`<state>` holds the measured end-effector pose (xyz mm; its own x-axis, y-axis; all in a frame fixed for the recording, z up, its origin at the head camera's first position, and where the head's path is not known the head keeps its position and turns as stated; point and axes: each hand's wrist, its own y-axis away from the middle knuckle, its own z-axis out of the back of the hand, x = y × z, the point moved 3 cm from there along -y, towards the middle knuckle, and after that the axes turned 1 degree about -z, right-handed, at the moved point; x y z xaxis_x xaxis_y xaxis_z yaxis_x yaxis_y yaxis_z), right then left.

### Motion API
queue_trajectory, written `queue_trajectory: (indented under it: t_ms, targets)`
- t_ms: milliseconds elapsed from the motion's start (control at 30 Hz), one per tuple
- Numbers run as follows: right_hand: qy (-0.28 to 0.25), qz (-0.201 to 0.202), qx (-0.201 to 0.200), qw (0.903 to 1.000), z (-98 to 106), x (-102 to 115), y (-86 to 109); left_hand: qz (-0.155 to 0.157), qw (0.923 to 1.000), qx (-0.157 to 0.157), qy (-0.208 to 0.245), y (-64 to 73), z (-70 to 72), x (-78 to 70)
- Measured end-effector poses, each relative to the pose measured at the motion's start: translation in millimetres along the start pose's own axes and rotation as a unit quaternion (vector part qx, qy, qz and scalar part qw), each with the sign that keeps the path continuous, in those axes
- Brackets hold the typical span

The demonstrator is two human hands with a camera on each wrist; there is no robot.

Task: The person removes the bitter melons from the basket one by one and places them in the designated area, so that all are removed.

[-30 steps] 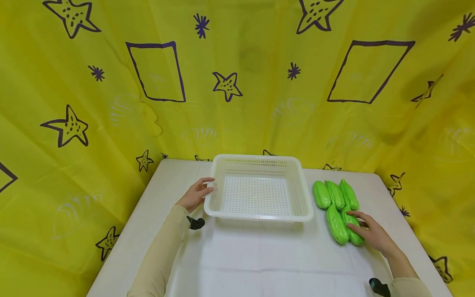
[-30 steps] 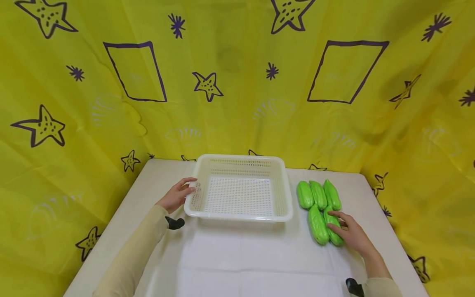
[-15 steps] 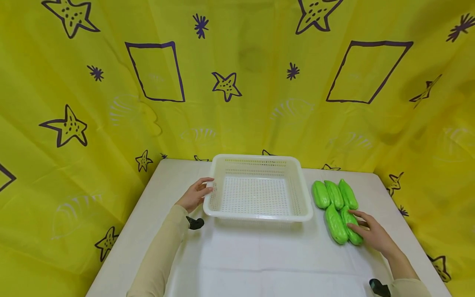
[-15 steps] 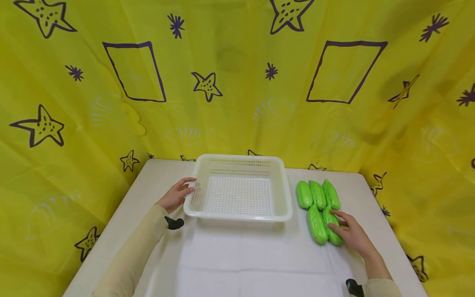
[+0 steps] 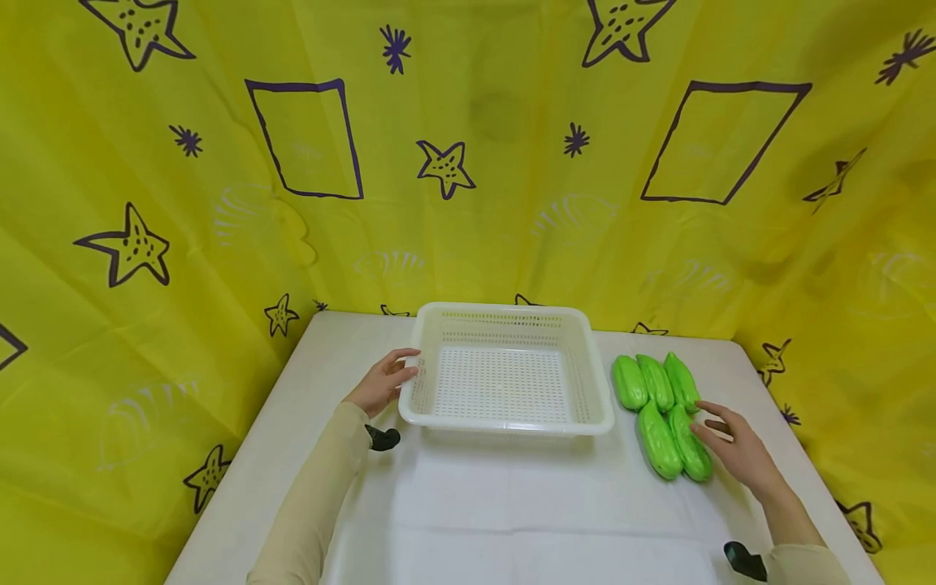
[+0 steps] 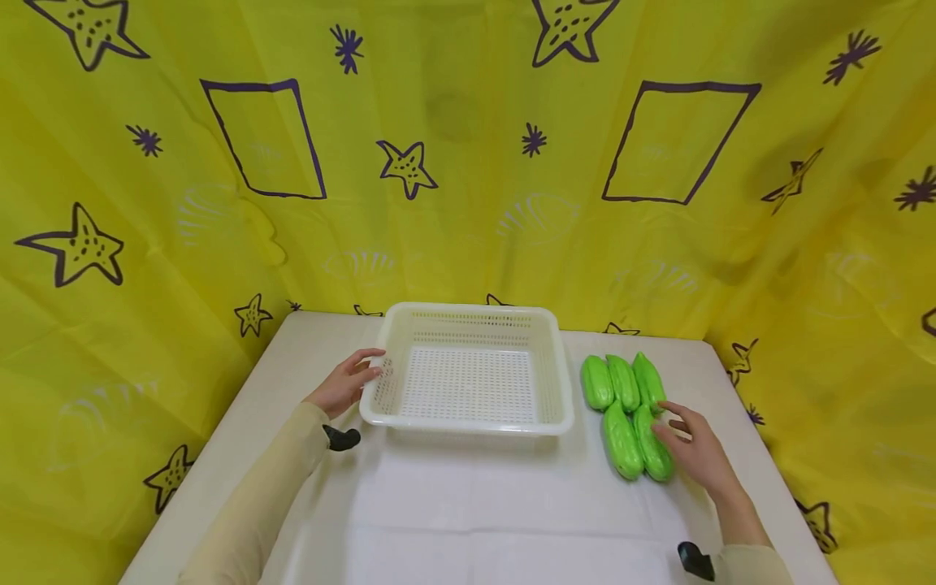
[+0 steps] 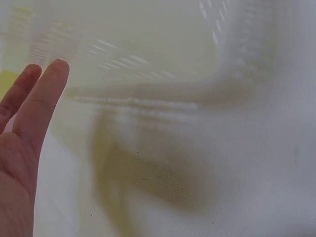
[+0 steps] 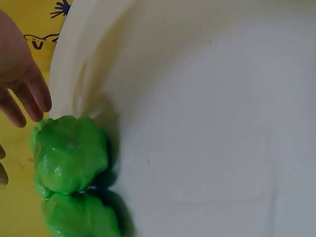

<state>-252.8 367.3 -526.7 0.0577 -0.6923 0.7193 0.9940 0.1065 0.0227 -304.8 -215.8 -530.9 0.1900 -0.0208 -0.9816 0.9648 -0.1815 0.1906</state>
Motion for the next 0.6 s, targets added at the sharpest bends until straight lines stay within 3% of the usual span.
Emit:
queue_trajectory:
  t_ms: [367, 467, 600]
  targets:
    - [-0.046, -0.016, -0.111, 0.9926, -2, 42, -17.9, 0.003, 0.9998, -0.017, -0.009, -0.7, 2.7, 2.7]
    - [-0.063, -0.018, -0.124, 0.9901, -5, 59, -27.6, -0.005, 0.9996, -0.024, -0.016, -1.3, 4.2, 1.3]
    - [-0.059, -0.006, -0.122, 0.9907, -11, 86, -42.8, -0.041, 0.9976, -0.035, -0.044, -5.4, 9.9, -12.5]
